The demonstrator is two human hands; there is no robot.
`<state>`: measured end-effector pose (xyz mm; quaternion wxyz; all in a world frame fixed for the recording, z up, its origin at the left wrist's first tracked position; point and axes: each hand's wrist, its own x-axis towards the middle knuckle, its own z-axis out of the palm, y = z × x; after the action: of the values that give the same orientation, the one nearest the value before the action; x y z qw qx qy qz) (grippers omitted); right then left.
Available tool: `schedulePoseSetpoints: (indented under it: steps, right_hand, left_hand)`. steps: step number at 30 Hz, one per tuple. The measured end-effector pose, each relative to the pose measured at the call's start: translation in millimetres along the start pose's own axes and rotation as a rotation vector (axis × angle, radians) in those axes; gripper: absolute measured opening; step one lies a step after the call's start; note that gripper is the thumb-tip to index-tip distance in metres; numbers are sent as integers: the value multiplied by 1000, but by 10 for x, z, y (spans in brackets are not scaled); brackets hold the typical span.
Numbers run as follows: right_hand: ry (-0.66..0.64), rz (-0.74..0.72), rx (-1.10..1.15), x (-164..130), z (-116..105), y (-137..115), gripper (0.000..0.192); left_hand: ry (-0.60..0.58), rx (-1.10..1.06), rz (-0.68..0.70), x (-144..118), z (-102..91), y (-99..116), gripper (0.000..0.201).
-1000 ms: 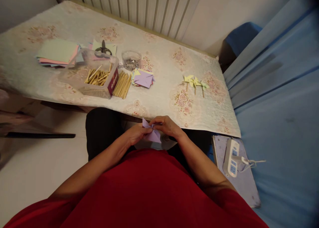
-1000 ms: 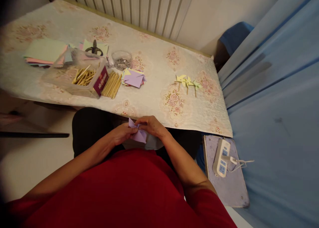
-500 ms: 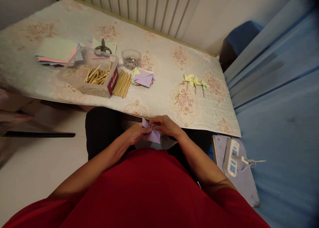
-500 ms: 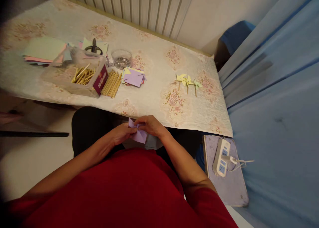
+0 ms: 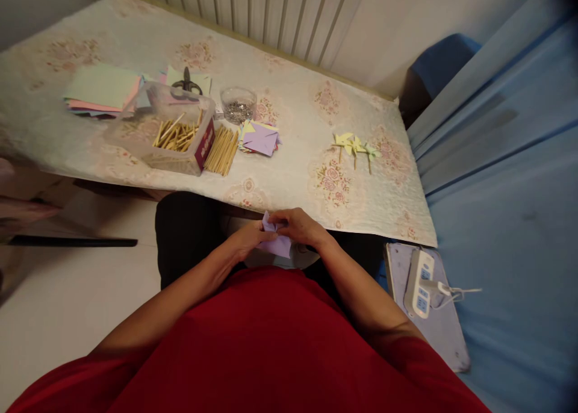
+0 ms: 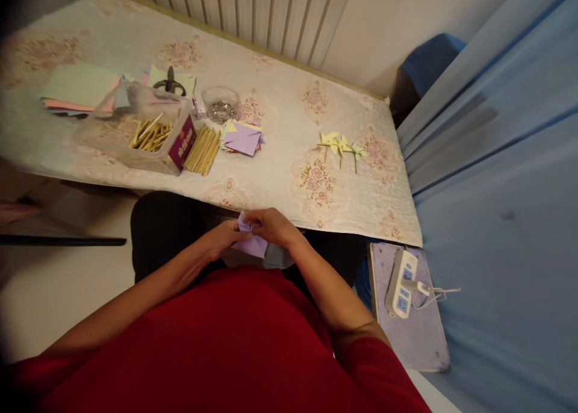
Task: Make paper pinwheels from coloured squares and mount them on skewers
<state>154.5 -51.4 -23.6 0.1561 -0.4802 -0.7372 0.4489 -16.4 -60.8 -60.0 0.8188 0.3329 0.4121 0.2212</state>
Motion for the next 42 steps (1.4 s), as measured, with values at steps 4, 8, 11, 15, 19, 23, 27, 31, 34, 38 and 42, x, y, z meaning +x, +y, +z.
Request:
schedulePoseSetpoints:
  steps: [4, 8, 11, 15, 19, 23, 27, 31, 34, 38, 42]
  right_hand:
    - [-16, -16, 68, -6, -2, 11, 33]
    - [-16, 0, 138, -1, 9, 41, 33]
    - [39, -24, 123, -22, -13, 33, 29]
    - [425, -71, -3, -148, -63, -23, 20]
    - [636, -21, 8, -339, 29, 23, 8]
    - [540, 54, 53, -465, 241, 162, 9]
    - [458, 82, 148, -503, 359, 169, 14]
    - [387, 137, 348, -496, 375, 87, 18]
    - [361, 143, 488, -476, 401, 72, 21]
    - [345, 135, 622, -447, 471, 83, 23]
    - [343, 165, 676, -418, 514, 69, 20]
  left_hand:
    - [-3, 5, 18, 34, -20, -40, 21]
    - [-29, -15, 40, 40, -33, -67, 21]
    - [1, -4, 38, 34, -29, -65, 22]
    - [86, -6, 30, 54, -53, -68, 19]
    - [117, -65, 42, 110, -93, -91, 17]
    - [149, -99, 47, 154, -90, -102, 15]
    - [166, -129, 71, 163, -70, -95, 15]
    - [162, -125, 106, 152, -60, -75, 18]
    - [160, -119, 129, 144, -49, -63, 19]
    - [151, -92, 113, 124, -21, -52, 16]
    - [98, -67, 136, 97, 28, -38, 13]
